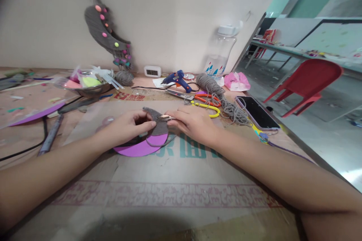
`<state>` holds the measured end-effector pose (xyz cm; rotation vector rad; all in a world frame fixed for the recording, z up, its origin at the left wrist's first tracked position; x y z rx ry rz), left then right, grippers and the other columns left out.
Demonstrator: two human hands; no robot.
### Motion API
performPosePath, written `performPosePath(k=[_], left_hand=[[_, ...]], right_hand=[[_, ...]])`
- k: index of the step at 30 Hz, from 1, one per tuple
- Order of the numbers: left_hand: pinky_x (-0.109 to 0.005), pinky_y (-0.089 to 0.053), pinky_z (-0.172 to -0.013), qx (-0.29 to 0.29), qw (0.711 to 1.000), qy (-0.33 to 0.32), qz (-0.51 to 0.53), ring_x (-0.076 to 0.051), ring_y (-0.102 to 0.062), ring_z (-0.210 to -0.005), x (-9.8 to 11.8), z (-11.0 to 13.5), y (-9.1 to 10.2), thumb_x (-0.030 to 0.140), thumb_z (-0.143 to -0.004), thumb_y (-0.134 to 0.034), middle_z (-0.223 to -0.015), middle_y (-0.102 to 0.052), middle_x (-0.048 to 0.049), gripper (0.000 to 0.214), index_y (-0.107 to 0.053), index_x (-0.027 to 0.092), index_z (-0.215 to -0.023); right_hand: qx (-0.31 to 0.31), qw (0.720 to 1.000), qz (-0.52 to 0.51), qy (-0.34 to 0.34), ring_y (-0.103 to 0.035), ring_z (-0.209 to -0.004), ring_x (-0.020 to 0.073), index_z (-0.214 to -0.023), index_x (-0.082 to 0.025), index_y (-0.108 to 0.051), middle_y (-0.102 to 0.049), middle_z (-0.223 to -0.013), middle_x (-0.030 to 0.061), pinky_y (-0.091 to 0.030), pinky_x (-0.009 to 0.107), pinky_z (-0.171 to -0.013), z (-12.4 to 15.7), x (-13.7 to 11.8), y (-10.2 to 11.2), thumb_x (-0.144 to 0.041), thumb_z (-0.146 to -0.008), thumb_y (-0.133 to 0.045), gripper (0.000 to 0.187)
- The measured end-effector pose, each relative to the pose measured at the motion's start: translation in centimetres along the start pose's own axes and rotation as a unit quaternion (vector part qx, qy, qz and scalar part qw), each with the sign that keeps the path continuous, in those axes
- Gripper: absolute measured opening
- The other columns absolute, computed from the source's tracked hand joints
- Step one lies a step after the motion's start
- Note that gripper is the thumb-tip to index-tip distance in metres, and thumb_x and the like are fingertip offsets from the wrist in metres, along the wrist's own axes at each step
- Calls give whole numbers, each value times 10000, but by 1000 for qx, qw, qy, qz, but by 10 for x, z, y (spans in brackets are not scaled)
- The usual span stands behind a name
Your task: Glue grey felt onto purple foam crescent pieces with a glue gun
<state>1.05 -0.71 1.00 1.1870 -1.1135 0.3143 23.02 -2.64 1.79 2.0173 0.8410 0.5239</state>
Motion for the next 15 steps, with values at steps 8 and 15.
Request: performPosePath(k=[8,15], left_hand=[[-265,-409,-641,0,1000,-24,-16,-154,-552,-700,1,1,1,412,-789,-530,-723,-627,-8,265,-628,170,-742],[-280,-430,-689,-9,999,-35,5,-157,-562,-726,1,2,1,405,-797,-526,-745,-626,-10,254,-622,172,-760]], right_hand=[[-14,1000,7,-3,-606,-713,154,-1074,-184,-676,-688,-804,60,-390,245,-614,0,1,-1,-360,-922,-487,299],[-17,1000,-14,-7,-601,-704,149,-1085,-192,-677,-684,-799,59,-390,238,-609,0,2,-2,-362,-922,-487,303]])
Point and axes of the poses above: each hand's wrist, its own z-axis away from the middle knuckle, its own y-axis out of the back of the hand, x = y × z, the point moved 1 cm from there along -z, towards the middle knuckle
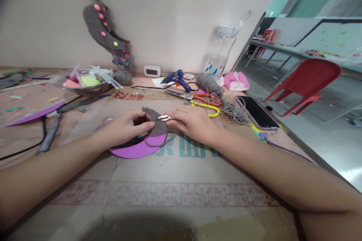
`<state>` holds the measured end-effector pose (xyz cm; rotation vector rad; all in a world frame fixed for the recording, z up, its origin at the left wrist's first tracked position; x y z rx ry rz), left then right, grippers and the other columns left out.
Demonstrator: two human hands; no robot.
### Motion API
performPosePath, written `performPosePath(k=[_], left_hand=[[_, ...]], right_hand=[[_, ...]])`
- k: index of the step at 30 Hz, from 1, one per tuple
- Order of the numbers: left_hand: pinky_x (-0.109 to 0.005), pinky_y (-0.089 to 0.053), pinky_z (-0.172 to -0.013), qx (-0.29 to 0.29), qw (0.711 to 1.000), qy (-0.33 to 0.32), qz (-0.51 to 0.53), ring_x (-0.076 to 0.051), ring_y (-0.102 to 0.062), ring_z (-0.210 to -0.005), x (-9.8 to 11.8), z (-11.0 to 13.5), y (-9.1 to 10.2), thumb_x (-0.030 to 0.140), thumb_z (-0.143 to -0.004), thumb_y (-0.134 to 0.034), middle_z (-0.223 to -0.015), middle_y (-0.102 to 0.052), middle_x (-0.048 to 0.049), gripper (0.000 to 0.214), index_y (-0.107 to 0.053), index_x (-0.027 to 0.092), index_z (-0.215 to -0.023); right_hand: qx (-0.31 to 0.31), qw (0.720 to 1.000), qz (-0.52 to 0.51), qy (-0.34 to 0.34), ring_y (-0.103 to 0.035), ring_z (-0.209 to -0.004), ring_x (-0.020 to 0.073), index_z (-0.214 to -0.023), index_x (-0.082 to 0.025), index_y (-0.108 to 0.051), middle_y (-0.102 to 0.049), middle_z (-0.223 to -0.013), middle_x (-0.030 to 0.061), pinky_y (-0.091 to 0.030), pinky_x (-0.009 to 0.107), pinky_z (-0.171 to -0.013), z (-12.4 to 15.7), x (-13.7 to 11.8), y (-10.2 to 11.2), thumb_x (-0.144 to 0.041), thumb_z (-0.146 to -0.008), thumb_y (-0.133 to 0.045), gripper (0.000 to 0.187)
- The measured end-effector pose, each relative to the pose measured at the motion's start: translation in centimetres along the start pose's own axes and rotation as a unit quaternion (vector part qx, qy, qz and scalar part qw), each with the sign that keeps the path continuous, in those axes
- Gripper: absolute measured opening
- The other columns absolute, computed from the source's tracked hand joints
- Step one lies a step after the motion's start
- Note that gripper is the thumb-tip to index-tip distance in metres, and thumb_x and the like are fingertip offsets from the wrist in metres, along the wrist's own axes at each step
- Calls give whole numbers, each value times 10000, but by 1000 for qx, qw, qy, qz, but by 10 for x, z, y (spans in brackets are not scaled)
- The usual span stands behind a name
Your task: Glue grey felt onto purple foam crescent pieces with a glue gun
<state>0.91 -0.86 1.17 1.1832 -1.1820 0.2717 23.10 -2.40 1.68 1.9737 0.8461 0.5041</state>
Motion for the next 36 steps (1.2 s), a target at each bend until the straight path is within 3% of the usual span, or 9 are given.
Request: performPosePath(k=[19,27,36], left_hand=[[-276,-442,-638,-10,998,47,29,-154,-575,-658,-4,-3,-2,449,-791,-519,-707,-633,-17,300,-618,166,-793],[-265,-419,-642,6,1000,26,-1,-160,-564,-700,0,-1,-1,415,-782,-528,-730,-639,-19,274,-628,161,-757],[-268,-423,-639,5,999,31,-5,-157,-555,-683,4,1,-1,388,-779,-535,-718,-631,-21,246,-621,162,-737]], right_hand=[[12,996,-67,-61,-653,-819,157,-1086,-191,-666,-724,-940,46,-456,248,-709,0,1,-2,-360,-903,-528,285],[-3,1000,14,-11,-627,-742,157,-1085,-190,-668,-706,-840,58,-411,248,-644,0,-3,2,-371,-923,-484,306],[9,1000,20,3,-596,-691,141,-1080,-203,-676,-682,-797,48,-381,240,-600,1,0,-2,-382,-917,-494,303]])
Point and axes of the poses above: each hand's wrist, its own z-axis away from the middle knuckle, its own y-axis out of the back of the hand, x = y × z, the point moved 1 cm from there along -z, towards the middle knuckle
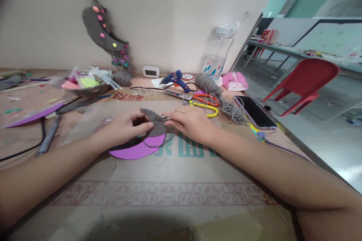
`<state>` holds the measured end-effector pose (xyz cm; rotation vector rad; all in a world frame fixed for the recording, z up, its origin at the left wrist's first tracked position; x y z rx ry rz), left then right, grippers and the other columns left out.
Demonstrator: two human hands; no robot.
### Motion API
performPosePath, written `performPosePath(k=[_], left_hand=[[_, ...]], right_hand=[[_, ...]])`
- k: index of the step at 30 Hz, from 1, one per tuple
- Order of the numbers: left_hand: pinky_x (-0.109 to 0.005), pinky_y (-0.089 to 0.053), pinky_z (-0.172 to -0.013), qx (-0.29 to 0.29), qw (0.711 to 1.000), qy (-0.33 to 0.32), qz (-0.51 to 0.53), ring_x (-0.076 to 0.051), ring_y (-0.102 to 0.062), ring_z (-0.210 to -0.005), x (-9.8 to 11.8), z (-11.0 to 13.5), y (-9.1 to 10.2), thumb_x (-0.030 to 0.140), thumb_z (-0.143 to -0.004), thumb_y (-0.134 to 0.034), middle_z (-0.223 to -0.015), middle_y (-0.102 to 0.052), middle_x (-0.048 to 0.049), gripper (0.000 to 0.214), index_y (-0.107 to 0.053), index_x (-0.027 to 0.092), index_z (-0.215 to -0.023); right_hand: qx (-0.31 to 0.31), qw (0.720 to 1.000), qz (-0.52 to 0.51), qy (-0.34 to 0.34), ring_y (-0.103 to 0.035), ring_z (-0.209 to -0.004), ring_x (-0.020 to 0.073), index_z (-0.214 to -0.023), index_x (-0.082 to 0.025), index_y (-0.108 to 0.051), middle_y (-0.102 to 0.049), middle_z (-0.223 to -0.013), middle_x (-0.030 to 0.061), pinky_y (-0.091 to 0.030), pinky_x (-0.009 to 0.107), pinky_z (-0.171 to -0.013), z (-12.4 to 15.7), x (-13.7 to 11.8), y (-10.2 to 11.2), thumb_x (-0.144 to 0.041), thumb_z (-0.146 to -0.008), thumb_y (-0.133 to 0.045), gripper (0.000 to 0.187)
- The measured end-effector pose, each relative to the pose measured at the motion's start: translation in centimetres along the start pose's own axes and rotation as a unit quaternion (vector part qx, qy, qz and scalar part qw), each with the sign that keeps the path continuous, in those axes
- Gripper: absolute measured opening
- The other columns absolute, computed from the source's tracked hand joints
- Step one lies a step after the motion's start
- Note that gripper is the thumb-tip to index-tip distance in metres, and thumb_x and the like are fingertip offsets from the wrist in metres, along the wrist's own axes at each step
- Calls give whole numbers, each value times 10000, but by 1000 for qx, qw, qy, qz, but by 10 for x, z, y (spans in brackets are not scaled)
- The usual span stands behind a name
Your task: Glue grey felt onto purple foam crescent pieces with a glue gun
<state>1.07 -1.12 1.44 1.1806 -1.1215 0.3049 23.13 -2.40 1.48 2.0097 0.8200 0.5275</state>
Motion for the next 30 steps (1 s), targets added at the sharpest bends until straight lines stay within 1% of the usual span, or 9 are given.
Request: performPosePath(k=[4,8,14,19,22,25,30], left_hand=[[-267,-426,-653,-8,1000,4,-2,-162,-566,-700,-1,0,0,419,-785,-526,-719,-629,-19,270,-619,168,-752],[-264,-414,-630,-11,1000,8,-7,-160,-554,-684,-2,-1,0,439,-789,-516,-702,-615,-16,285,-606,174,-740],[-276,-429,-658,-10,1000,8,16,-169,-576,-708,-8,-4,-1,456,-791,-511,-753,-643,-27,300,-616,175,-784],[-272,-420,-645,0,1000,20,-1,-171,-570,-700,-6,-3,-1,446,-774,-521,-732,-637,-25,299,-619,163,-777],[-271,-414,-645,5,1000,8,-11,-169,-562,-709,-2,-2,0,428,-774,-522,-746,-636,-24,283,-627,165,-770],[-269,-407,-635,2,1000,-2,-16,-158,-547,-681,0,-1,0,410,-782,-518,-715,-625,-14,263,-620,171,-737],[-274,-419,-659,-4,1000,-16,0,-151,-545,-679,3,0,0,377,-782,-526,-688,-607,-6,230,-610,170,-726]], right_hand=[[-8,1000,-1,1,-596,-705,141,-1084,-205,-674,-680,-795,49,-386,242,-614,1,0,0,-373,-929,-471,305],[-9,1000,3,4,-600,-700,146,-1082,-200,-673,-680,-777,47,-389,246,-615,0,0,1,-376,-934,-459,314],[-6,999,-39,-28,-630,-782,151,-1121,-194,-645,-712,-896,57,-435,248,-691,-2,-1,2,-366,-922,-491,305],[-8,1000,-12,-8,-620,-741,155,-1110,-207,-655,-696,-835,55,-411,254,-646,0,0,0,-382,-922,-482,310],[-10,1000,-3,-7,-613,-732,151,-1114,-210,-655,-689,-824,52,-399,247,-634,2,0,-2,-390,-924,-476,318],[-18,1000,-8,-11,-608,-733,148,-1115,-213,-658,-688,-829,51,-398,239,-633,2,0,-2,-394,-924,-474,321],[-22,999,-21,-14,-604,-713,145,-1103,-203,-671,-680,-803,51,-403,233,-621,0,-1,1,-396,-913,-494,323]])
Point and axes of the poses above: each hand's wrist, its own z-axis away from the middle knuckle, its own y-axis out of the back of the hand, x = y × z, the point moved 1 cm from there along -z, towards the middle knuckle
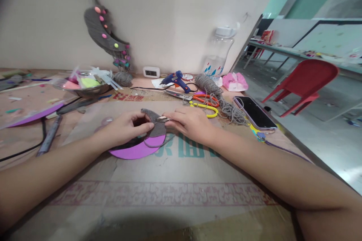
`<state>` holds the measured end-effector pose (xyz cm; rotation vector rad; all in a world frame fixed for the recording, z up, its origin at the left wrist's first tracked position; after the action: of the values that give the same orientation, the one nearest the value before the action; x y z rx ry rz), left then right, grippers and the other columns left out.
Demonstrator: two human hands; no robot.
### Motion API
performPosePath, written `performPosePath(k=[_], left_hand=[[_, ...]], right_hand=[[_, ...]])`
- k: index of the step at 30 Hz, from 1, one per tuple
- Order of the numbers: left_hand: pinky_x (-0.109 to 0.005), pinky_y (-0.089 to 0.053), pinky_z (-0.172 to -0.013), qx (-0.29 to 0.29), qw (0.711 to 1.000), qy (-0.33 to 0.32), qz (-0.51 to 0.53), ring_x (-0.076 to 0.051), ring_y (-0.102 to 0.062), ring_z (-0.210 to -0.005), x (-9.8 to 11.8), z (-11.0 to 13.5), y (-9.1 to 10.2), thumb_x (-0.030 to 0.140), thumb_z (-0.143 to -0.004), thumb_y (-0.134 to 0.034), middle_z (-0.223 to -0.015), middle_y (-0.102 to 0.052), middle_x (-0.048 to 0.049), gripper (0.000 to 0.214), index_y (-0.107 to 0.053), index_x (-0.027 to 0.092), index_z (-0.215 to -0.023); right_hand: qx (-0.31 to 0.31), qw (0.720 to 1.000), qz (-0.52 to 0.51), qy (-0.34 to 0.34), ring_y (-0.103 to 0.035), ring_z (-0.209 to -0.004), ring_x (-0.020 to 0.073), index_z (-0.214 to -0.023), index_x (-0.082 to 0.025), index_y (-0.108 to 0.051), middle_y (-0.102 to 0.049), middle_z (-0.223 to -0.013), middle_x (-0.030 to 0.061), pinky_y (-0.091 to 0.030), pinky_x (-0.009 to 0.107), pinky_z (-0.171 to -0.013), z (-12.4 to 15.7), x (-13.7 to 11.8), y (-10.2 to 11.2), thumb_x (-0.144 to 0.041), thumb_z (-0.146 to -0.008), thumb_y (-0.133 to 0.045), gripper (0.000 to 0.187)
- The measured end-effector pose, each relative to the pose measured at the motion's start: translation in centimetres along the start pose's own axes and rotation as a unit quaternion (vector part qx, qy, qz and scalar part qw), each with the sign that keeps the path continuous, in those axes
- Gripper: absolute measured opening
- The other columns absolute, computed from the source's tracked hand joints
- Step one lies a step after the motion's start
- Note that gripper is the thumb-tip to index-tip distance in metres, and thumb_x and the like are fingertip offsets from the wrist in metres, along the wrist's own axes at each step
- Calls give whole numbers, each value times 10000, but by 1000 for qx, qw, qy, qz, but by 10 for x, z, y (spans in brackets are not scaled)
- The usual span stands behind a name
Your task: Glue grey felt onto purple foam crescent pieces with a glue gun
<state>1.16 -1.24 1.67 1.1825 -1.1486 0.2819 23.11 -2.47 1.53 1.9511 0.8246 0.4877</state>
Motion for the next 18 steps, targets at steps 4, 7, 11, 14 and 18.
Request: performPosePath(k=[4,7,11,14,18], left_hand=[[-270,-430,-682,-2,1000,-1,12,-153,-556,-711,0,0,-1,366,-783,-533,-723,-611,-11,215,-607,167,-749],[-265,-429,-671,-4,1000,6,16,-149,-552,-699,-1,0,-1,369,-785,-535,-715,-603,-9,215,-602,167,-755],[-254,-424,-635,-9,999,16,27,-142,-545,-671,-2,0,-2,383,-783,-533,-695,-597,-6,233,-599,162,-753],[-262,-435,-640,-16,999,22,27,-150,-559,-675,-3,0,-1,407,-786,-527,-711,-613,-14,261,-608,160,-782],[-265,-434,-628,-15,999,32,13,-148,-561,-647,-6,-1,-1,434,-792,-524,-699,-621,-14,285,-612,164,-772]], right_hand=[[5,1000,-11,-1,-610,-718,139,-1103,-205,-673,-689,-827,53,-411,225,-625,-1,-1,1,-380,-916,-497,311],[4,1000,-19,-1,-617,-732,144,-1105,-196,-673,-691,-839,57,-421,229,-635,-1,0,0,-370,-917,-497,311],[9,1000,-21,4,-614,-715,145,-1098,-186,-679,-684,-812,60,-421,233,-626,-1,1,-1,-370,-916,-498,315],[10,1000,-15,7,-605,-700,143,-1096,-193,-681,-678,-792,54,-415,232,-617,-1,1,-1,-375,-916,-497,315],[12,1000,-9,6,-606,-701,145,-1088,-190,-684,-681,-798,56,-416,234,-614,-1,0,-1,-366,-923,-485,313]])
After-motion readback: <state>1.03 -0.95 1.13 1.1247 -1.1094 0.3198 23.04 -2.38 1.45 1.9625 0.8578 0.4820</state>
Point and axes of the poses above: each hand's wrist, its own z-axis away from the middle knuckle, its own y-axis out of the back of the hand, x = y × z, the point moved 1 cm from there along -z, towards the middle knuckle
